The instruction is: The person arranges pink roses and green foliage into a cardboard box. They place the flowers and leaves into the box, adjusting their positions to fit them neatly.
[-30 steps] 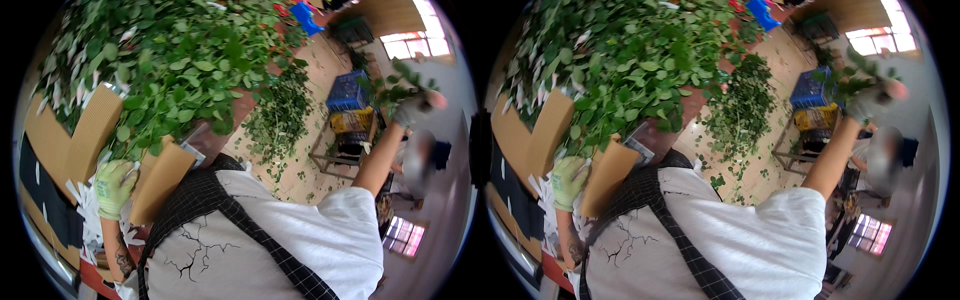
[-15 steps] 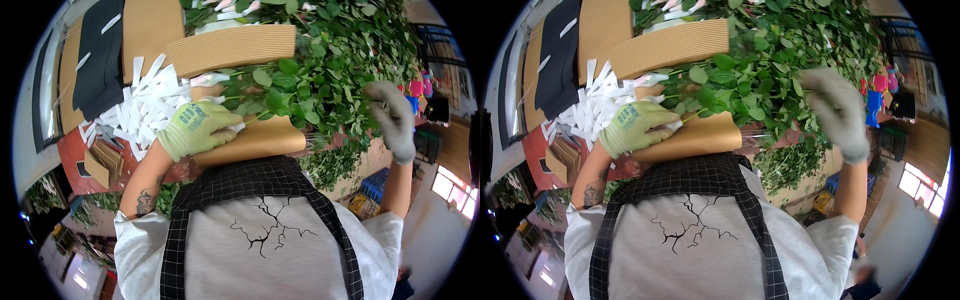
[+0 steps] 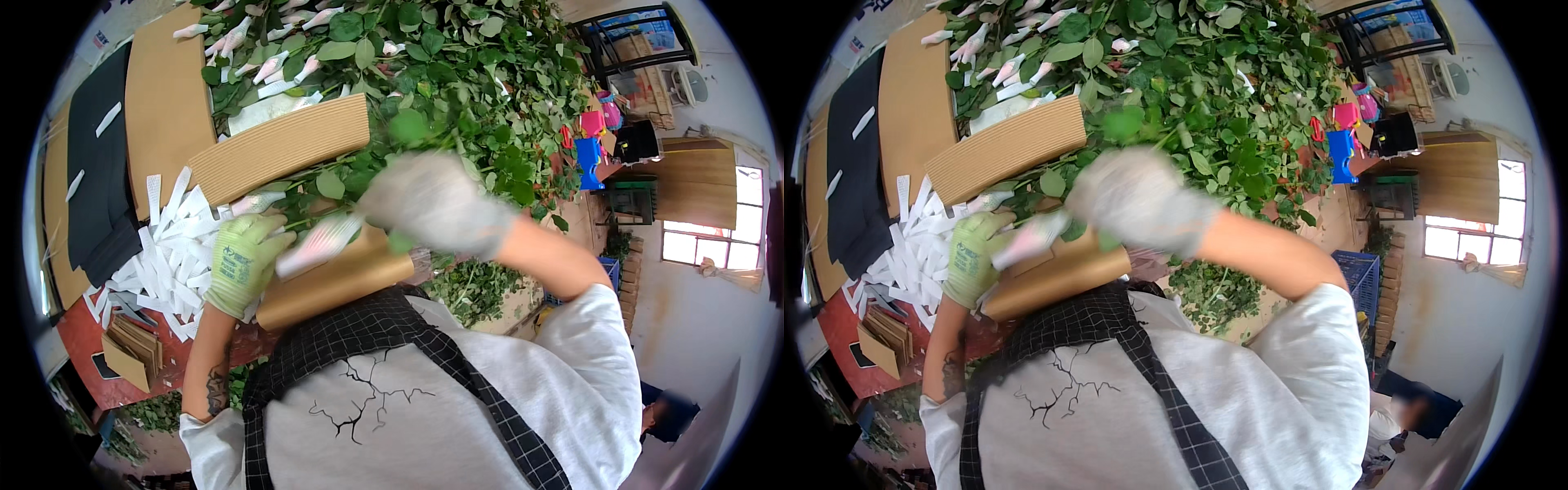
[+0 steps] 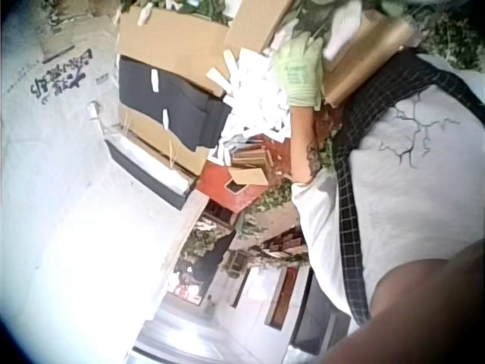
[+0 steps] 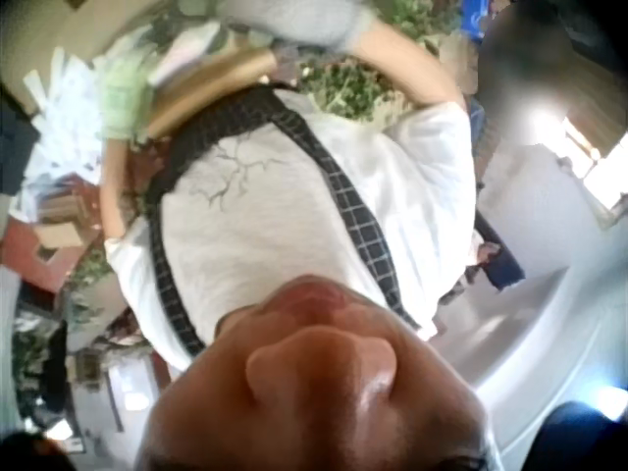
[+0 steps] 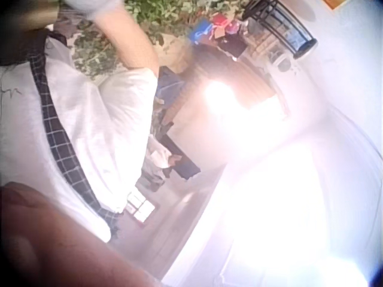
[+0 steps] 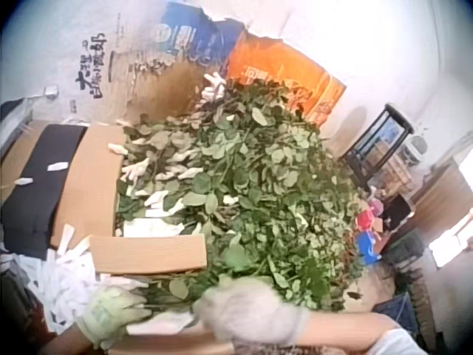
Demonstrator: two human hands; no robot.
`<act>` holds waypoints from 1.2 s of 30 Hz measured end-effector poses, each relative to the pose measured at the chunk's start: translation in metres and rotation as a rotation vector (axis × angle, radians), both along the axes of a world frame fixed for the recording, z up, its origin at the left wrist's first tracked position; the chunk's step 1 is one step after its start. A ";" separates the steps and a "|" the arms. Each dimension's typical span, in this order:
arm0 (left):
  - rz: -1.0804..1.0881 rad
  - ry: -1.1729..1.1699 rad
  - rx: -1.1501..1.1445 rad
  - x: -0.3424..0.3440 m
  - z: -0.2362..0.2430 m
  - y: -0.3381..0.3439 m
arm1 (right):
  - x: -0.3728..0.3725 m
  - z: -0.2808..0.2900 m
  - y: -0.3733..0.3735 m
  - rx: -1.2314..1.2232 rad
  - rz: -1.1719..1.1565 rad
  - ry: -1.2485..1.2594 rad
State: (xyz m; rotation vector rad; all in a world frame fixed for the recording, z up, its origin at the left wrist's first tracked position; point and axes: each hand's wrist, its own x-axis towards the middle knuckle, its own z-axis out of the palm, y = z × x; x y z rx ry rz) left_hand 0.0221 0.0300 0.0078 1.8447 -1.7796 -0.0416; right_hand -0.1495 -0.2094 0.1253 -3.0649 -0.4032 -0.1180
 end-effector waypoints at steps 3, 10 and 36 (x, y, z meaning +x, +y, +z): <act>-0.018 0.026 -0.004 0.002 -0.004 0.007 | -0.037 0.092 -0.079 0.213 -0.503 -0.199; -0.260 0.392 -0.012 0.005 0.062 0.008 | -0.098 0.268 -0.121 -0.051 -0.535 -0.682; 0.123 0.634 0.344 -0.009 -0.007 0.056 | 0.051 -0.081 0.057 0.276 0.196 0.715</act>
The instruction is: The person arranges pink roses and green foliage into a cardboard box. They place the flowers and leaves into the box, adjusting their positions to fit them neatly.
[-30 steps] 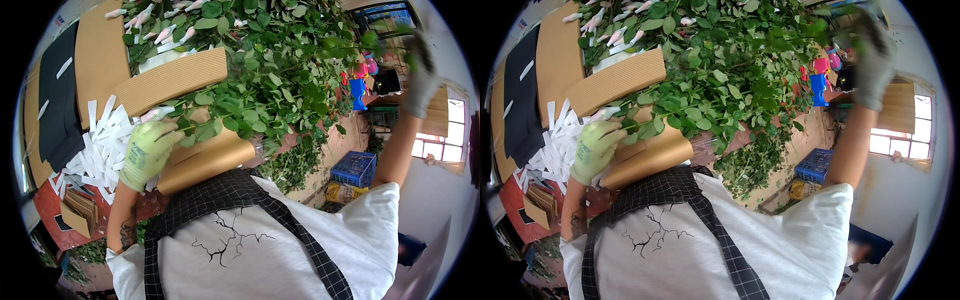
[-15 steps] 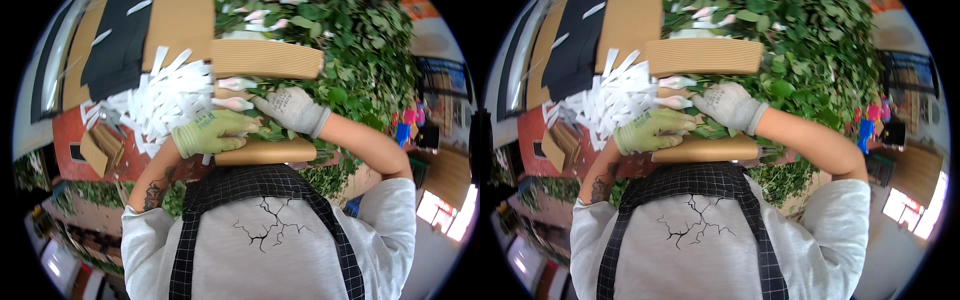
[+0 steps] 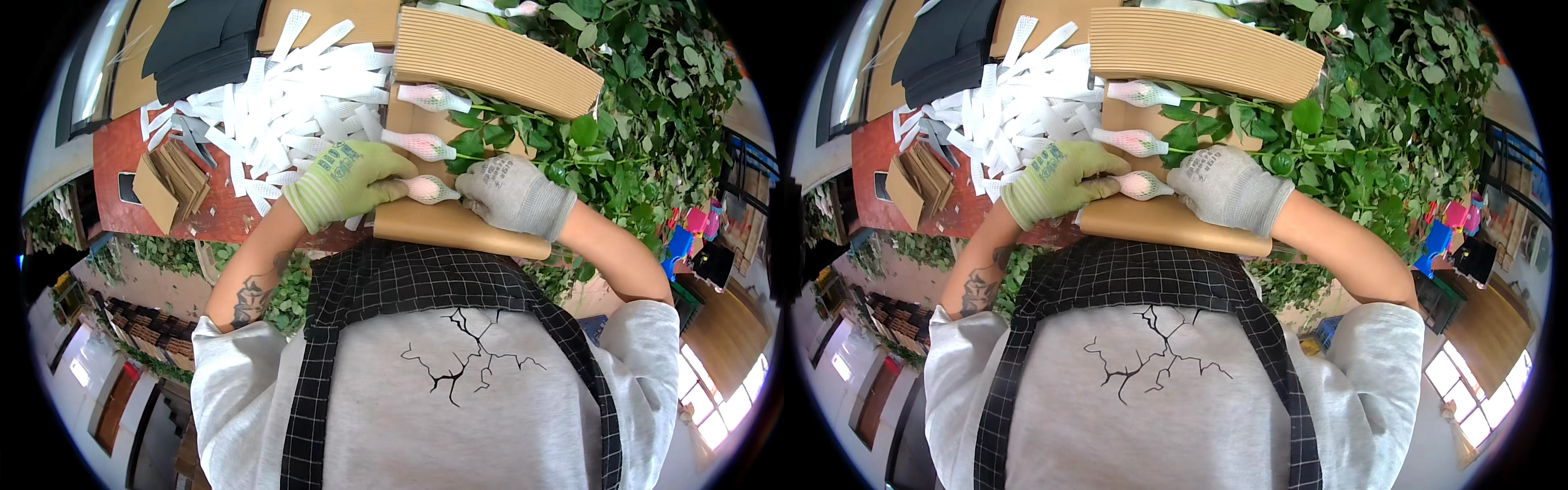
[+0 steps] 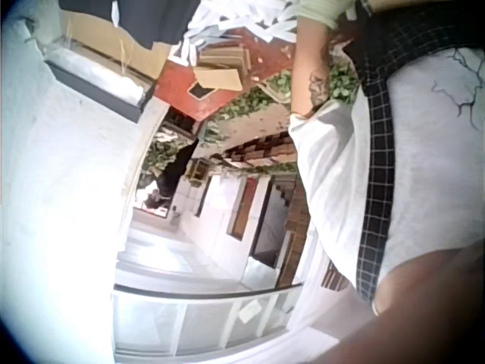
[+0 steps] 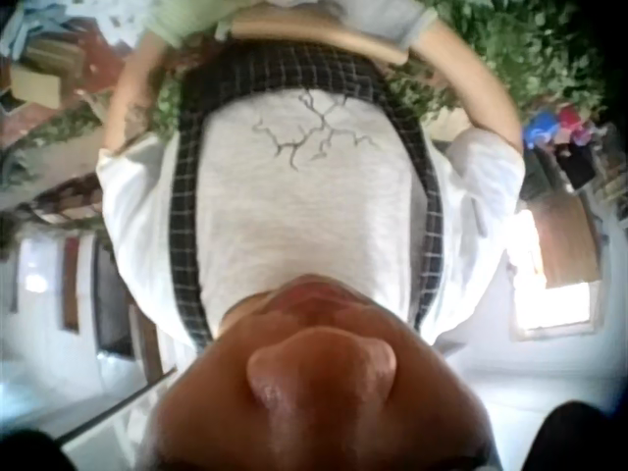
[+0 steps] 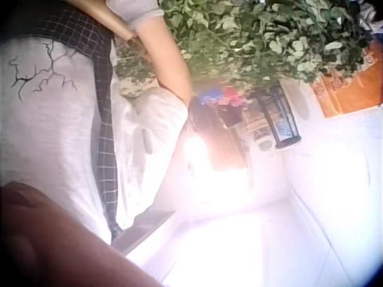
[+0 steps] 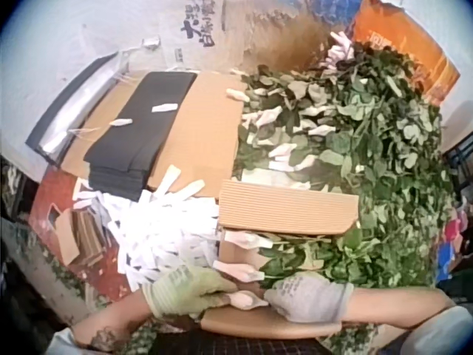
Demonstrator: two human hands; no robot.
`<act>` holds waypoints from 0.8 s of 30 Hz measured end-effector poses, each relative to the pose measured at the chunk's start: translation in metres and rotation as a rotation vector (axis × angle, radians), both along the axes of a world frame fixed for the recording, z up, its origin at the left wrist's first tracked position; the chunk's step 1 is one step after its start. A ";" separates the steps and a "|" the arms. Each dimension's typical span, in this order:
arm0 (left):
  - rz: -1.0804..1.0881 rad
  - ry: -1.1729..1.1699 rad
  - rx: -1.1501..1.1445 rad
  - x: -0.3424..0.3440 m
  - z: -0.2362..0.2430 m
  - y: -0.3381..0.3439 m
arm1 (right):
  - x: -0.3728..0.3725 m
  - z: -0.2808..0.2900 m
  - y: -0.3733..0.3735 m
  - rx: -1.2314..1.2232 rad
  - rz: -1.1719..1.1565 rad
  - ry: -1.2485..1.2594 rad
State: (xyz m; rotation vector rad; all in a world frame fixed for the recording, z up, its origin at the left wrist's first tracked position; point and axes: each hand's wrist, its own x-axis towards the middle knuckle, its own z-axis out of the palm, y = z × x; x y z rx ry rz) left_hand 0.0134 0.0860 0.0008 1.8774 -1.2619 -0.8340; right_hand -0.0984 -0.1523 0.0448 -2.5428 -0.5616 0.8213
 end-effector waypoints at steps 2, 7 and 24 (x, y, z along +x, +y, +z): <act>0.040 0.106 0.032 0.002 0.003 -0.004 | 0.002 0.005 0.001 0.026 -0.024 0.025; 0.161 0.316 0.132 -0.003 0.005 -0.006 | 0.004 -0.005 0.006 -0.082 -0.058 0.152; -0.067 -0.147 0.085 0.004 0.086 0.005 | 0.009 0.005 0.004 -0.101 -0.024 0.172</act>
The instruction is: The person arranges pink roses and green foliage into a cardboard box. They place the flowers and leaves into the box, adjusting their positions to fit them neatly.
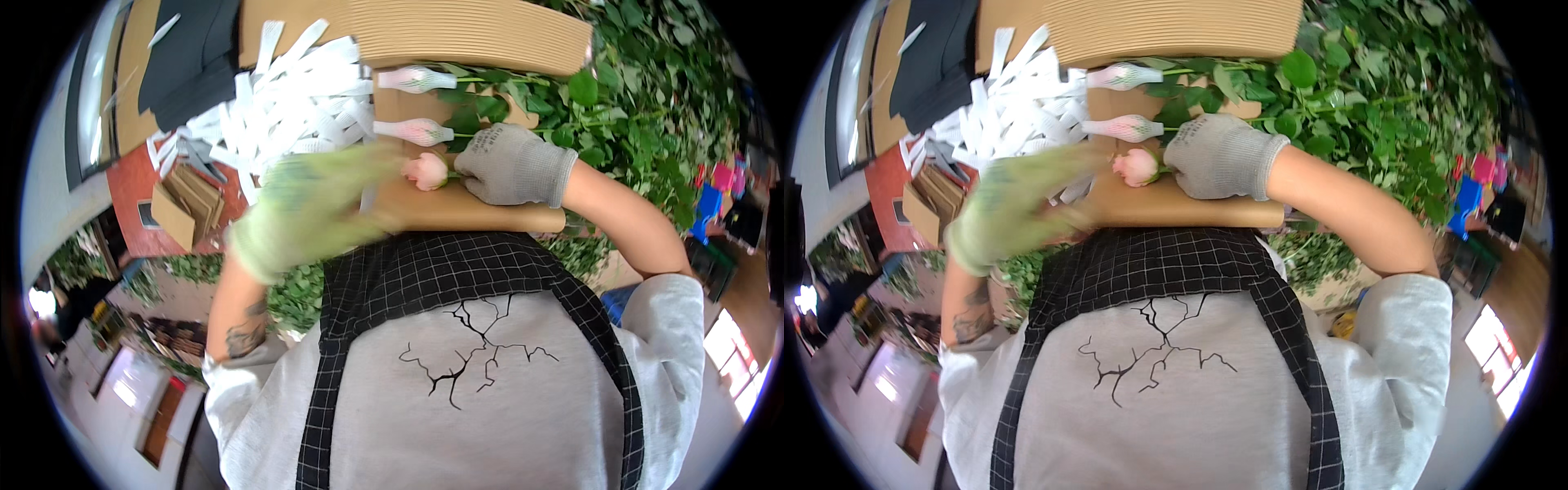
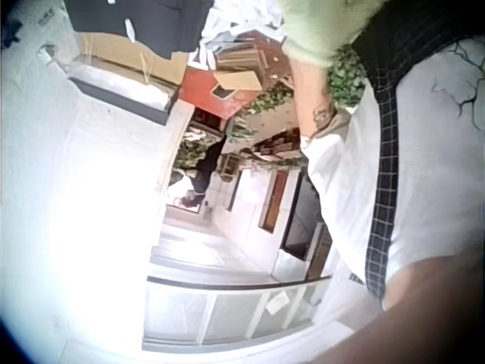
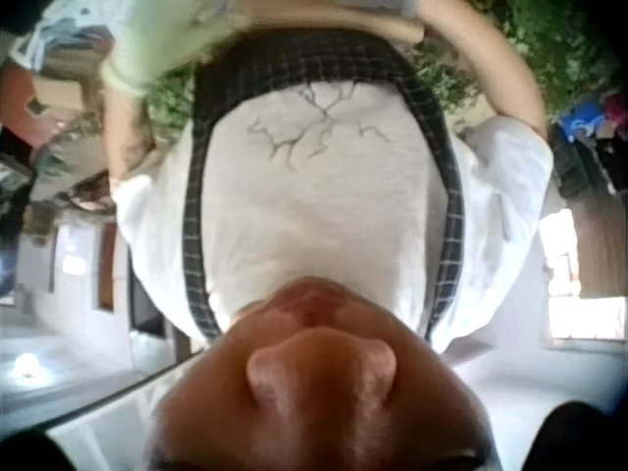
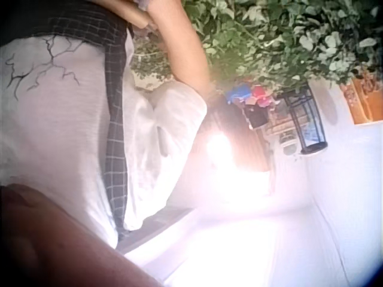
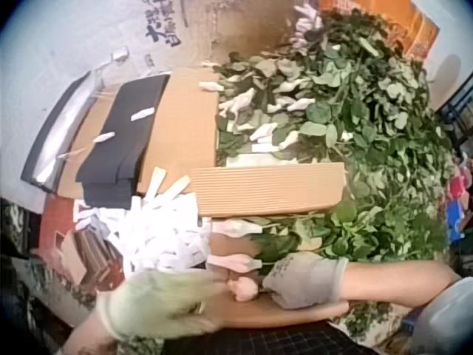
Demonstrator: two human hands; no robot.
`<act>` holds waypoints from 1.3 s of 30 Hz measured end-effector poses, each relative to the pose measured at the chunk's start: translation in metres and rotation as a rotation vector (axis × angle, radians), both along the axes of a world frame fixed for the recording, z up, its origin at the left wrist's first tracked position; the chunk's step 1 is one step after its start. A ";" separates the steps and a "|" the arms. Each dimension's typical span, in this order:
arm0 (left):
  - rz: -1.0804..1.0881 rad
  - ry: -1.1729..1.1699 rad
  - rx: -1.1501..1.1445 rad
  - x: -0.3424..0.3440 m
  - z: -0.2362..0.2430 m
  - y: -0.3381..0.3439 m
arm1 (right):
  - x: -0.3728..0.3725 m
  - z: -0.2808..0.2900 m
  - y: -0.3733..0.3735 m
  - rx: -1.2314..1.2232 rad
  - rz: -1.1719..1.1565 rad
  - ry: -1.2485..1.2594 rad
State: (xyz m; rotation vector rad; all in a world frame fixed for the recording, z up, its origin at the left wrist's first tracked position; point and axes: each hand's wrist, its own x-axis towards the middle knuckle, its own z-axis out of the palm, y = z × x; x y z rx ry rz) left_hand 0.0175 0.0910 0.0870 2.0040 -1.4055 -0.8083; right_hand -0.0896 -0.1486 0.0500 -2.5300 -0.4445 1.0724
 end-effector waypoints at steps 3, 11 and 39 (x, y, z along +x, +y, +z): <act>-0.143 0.042 0.093 -0.020 -0.006 -0.020 | -0.001 0.014 0.007 -0.103 0.061 -0.090; -0.201 0.150 0.274 -0.017 -0.011 -0.020 | -0.007 -0.013 0.006 -0.116 -0.039 -0.587; 0.276 -0.208 0.145 0.023 -0.056 0.025 | -0.014 -0.047 -0.001 0.230 -0.242 -0.303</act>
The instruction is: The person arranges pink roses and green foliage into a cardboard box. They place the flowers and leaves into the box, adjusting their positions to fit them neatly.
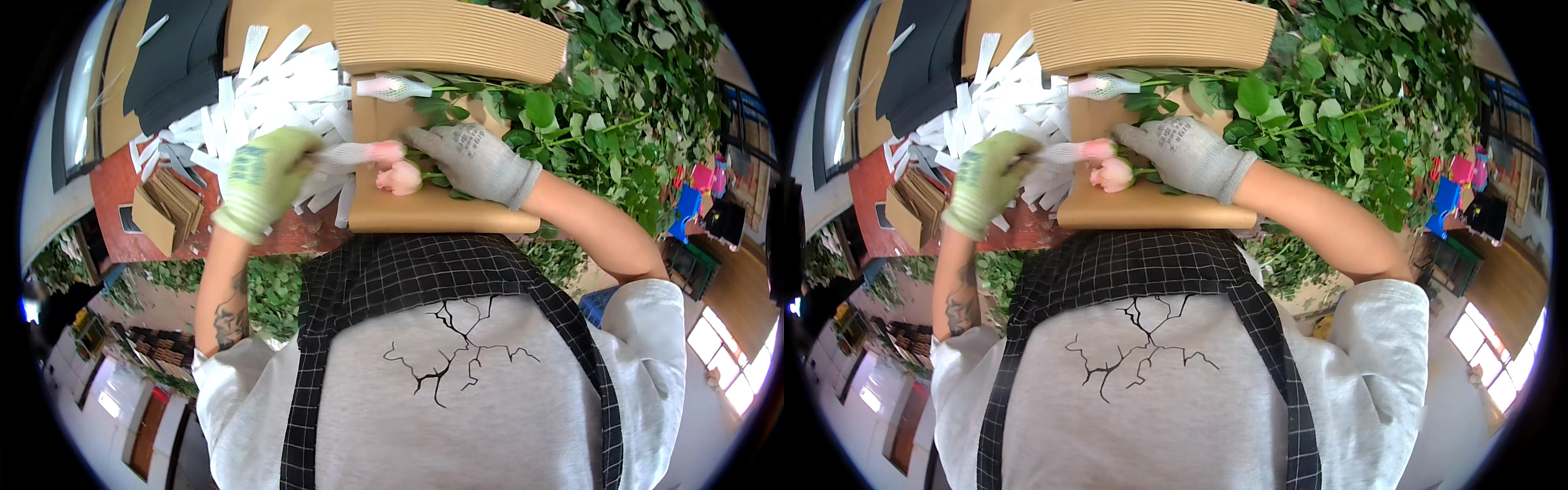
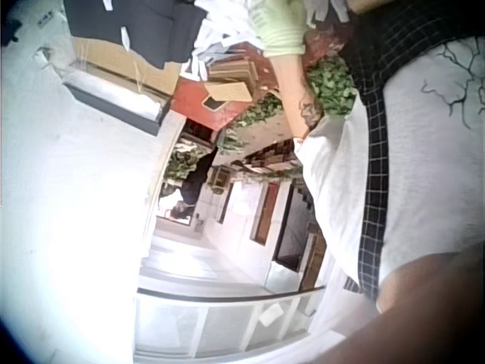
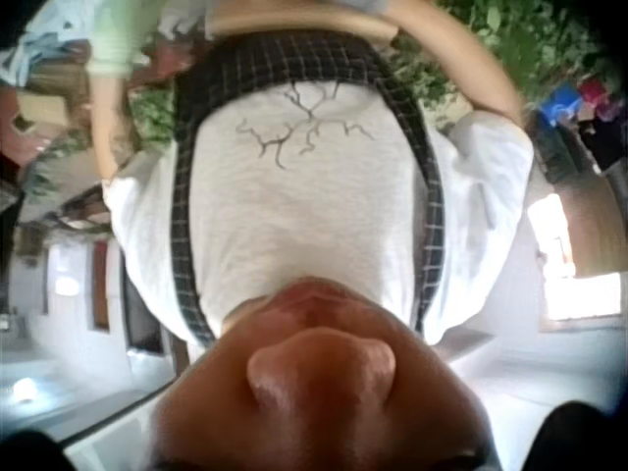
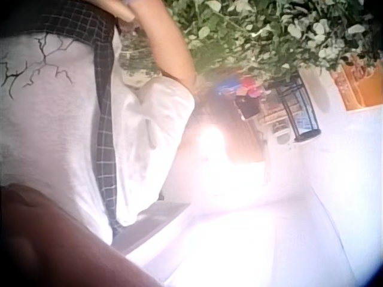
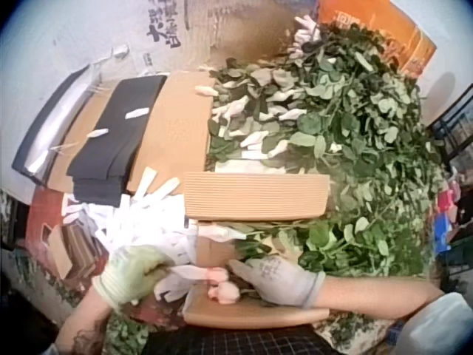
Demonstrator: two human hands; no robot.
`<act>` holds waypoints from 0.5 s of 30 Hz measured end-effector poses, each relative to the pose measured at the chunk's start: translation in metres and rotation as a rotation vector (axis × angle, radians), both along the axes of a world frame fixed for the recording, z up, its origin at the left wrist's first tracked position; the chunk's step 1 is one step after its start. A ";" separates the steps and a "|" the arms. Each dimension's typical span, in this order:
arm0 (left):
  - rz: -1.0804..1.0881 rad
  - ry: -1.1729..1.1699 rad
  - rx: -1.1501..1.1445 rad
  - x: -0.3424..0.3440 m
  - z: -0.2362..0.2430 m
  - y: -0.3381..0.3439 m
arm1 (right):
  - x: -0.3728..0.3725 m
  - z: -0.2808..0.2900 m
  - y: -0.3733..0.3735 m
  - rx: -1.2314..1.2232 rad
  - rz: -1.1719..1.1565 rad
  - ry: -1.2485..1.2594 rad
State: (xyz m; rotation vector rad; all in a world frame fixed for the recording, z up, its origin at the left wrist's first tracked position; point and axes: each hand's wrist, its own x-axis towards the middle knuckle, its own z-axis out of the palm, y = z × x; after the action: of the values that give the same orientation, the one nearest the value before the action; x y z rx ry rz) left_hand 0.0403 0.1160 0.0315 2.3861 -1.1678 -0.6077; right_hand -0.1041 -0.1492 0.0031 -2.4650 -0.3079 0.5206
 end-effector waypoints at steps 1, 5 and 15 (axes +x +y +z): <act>0.070 -0.012 0.089 0.008 0.004 0.010 | 0.000 0.001 0.000 0.009 -0.008 0.040; -0.255 0.176 -0.059 -0.022 0.059 -0.026 | 0.001 0.003 0.003 -0.057 0.016 -0.033; -0.498 0.185 0.240 -0.046 0.060 -0.059 | -0.007 0.028 -0.004 -0.102 0.081 -0.034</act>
State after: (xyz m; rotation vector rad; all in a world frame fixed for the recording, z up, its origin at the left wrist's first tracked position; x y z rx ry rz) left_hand -0.0061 0.0568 0.0917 2.1586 -1.6950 -1.1586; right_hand -0.1112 -0.1536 0.0314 -2.5704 -0.4061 0.5415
